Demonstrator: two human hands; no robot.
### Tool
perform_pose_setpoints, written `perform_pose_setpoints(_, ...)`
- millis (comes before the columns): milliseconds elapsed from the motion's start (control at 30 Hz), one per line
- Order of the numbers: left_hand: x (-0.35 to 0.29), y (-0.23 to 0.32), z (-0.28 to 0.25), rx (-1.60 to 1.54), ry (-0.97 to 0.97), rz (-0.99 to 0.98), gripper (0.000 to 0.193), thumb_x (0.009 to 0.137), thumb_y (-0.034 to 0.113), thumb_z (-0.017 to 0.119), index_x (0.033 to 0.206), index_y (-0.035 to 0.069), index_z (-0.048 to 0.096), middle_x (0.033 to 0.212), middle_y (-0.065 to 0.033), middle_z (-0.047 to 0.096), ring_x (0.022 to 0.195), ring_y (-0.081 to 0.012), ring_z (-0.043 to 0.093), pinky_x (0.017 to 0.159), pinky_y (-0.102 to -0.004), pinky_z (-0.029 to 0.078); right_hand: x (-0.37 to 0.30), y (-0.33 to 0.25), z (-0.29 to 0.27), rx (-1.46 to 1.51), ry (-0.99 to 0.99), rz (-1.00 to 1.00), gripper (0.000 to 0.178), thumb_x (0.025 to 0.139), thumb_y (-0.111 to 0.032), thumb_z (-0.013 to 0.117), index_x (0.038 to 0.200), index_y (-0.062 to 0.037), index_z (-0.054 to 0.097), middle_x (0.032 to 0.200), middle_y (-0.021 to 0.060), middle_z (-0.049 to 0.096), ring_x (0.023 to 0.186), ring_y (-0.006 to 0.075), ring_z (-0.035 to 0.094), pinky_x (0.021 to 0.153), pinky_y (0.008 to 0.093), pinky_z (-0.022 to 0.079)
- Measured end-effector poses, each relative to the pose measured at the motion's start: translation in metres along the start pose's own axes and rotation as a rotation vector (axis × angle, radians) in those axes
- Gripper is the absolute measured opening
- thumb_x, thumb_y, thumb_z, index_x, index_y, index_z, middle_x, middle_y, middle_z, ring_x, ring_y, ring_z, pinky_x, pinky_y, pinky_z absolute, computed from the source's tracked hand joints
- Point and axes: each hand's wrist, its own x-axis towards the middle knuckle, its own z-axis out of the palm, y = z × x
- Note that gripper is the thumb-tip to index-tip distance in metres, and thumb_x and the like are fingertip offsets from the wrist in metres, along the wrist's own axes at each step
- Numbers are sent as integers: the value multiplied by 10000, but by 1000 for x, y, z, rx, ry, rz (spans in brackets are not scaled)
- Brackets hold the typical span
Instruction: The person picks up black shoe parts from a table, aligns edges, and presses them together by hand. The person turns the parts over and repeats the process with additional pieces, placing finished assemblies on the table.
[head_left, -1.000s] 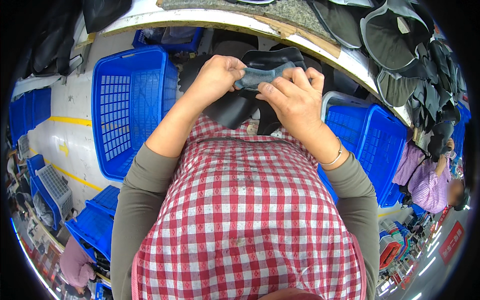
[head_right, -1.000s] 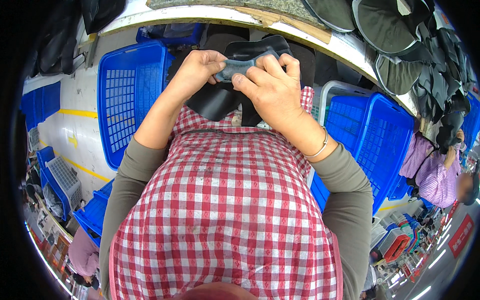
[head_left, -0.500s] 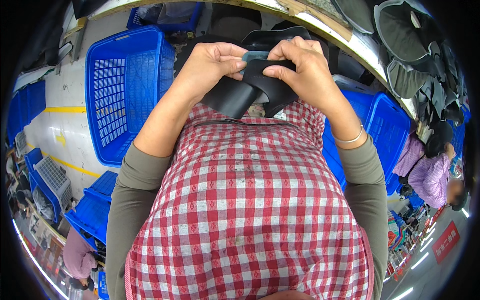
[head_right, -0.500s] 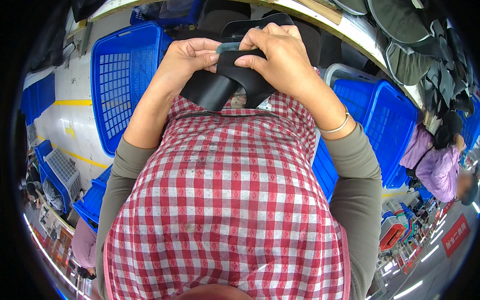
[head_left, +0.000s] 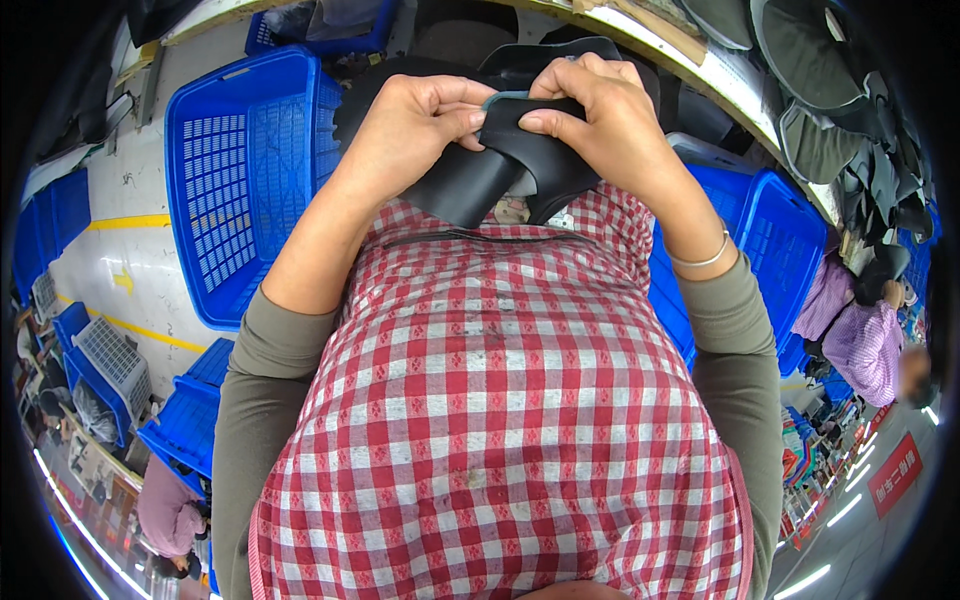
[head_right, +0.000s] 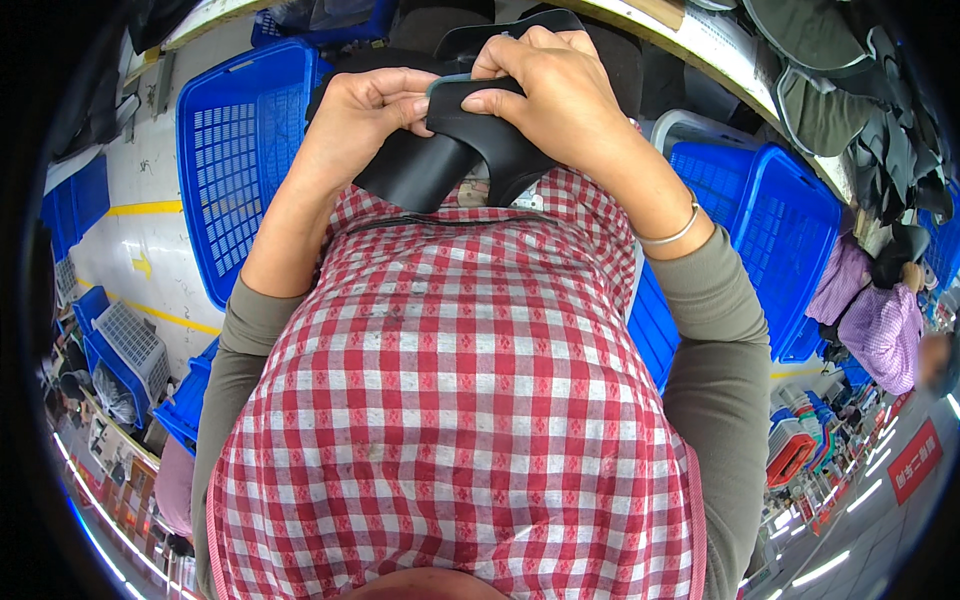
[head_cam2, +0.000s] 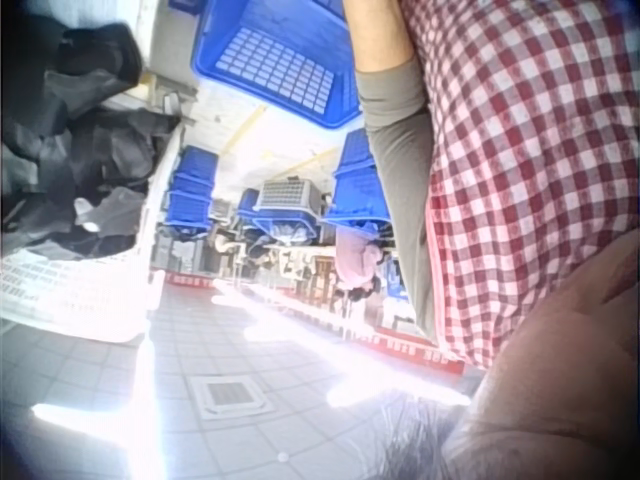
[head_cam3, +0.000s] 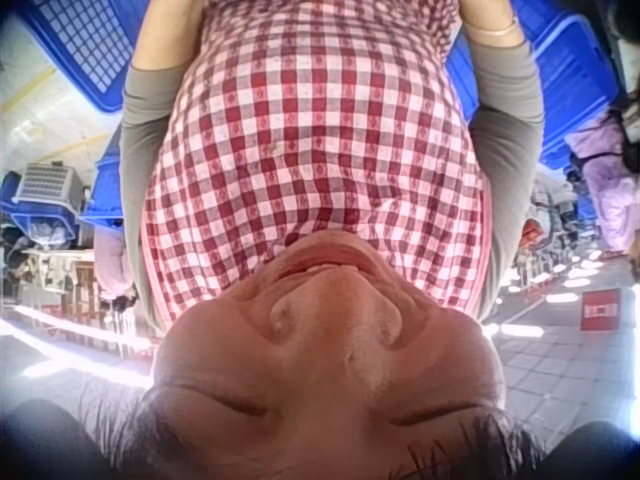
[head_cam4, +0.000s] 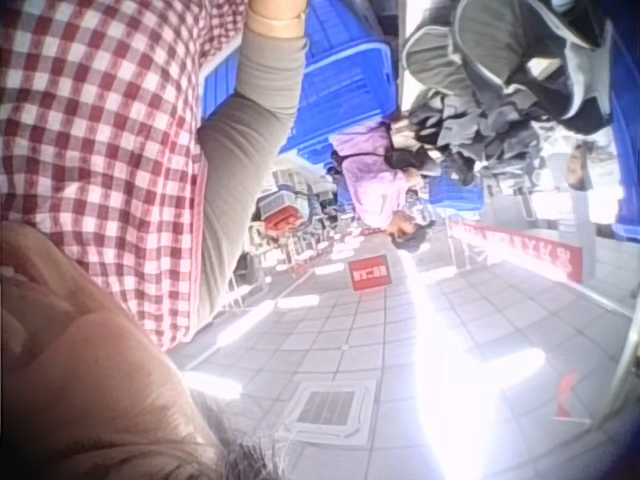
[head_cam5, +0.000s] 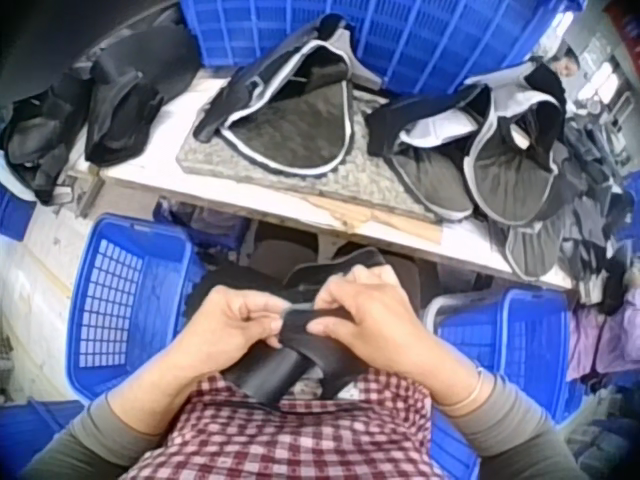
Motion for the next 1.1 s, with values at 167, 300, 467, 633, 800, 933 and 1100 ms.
perform_pose_setpoints(167, -5, 8, -3, 49, -22, -6, 236, 971, 35, 693, 1195, -2, 757, 936, -57, 760, 809, -107, 696, 781, -255, 584, -2, -1, 3, -42, 17, -7, 233, 811, -291, 848, 950, -146, 731, 847, 29, 677, 862, 250, 602, 851, 376, 419)
perform_pose_setpoints(300, -4, 7, 6, -25, -61, -79, 245, 962, 81, 731, 1192, -1, 758, 873, -30, 743, 794, -77, 674, 755, -238, 555, -2, -1, 6, -93, 43, -17, 276, 809, -342, 846, 963, -148, 724, 838, 25, 705, 875, 239, 641, 862, 389, 436)
perform_pose_setpoints(467, -5, 1, 15, 88, 117, -51, 222, 925, 103, 789, 1126, 9, 778, 890, -9, 749, 772, -58, 638, 700, -212, 499, -13, 11, -13, 43, 174, 190, 393, 797, -175, 884, 1105, -52, 673, 1027, 70, 711, 964, 229, 697, 878, 346, 563)
perform_pose_setpoints(633, -1, 6, -1, 68, -2, -41, 205, 899, 78, 799, 1089, 4, 790, 890, -45, 771, 775, -68, 681, 709, -229, 551, -41, 23, -16, 628, 5, 403, 381, 832, -192, 889, 1121, -7, 724, 946, 61, 759, 873, 109, 702, 801, 287, 579)
perform_pose_setpoints(800, 23, 19, -3, 132, -224, -75, 238, 891, 88, 804, 1110, -3, 786, 923, -62, 775, 820, -89, 689, 763, -261, 562, -46, 24, -1, 607, 59, 358, 398, 844, -205, 873, 1173, -42, 720, 984, 99, 775, 875, 161, 735, 800, 312, 587)
perform_pose_setpoints(933, 25, 26, 4, 109, -256, -102, 248, 879, 75, 808, 1107, -19, 782, 934, -75, 777, 836, -103, 697, 784, -273, 565, -43, 20, -6, 574, -16, 387, 382, 878, -107, 845, 1206, 12, 689, 1043, 53, 732, 966, 119, 677, 863, 286, 585)
perform_pose_setpoints(1100, 19, 34, 5, 151, -214, -132, 291, 863, 64, 820, 1131, -36, 769, 965, -98, 783, 860, -116, 708, 804, -281, 571, -40, 15, -4, 491, 43, 360, 409, 852, -185, 859, 1194, -25, 700, 1008, 114, 753, 910, 196, 722, 820, 326, 578)
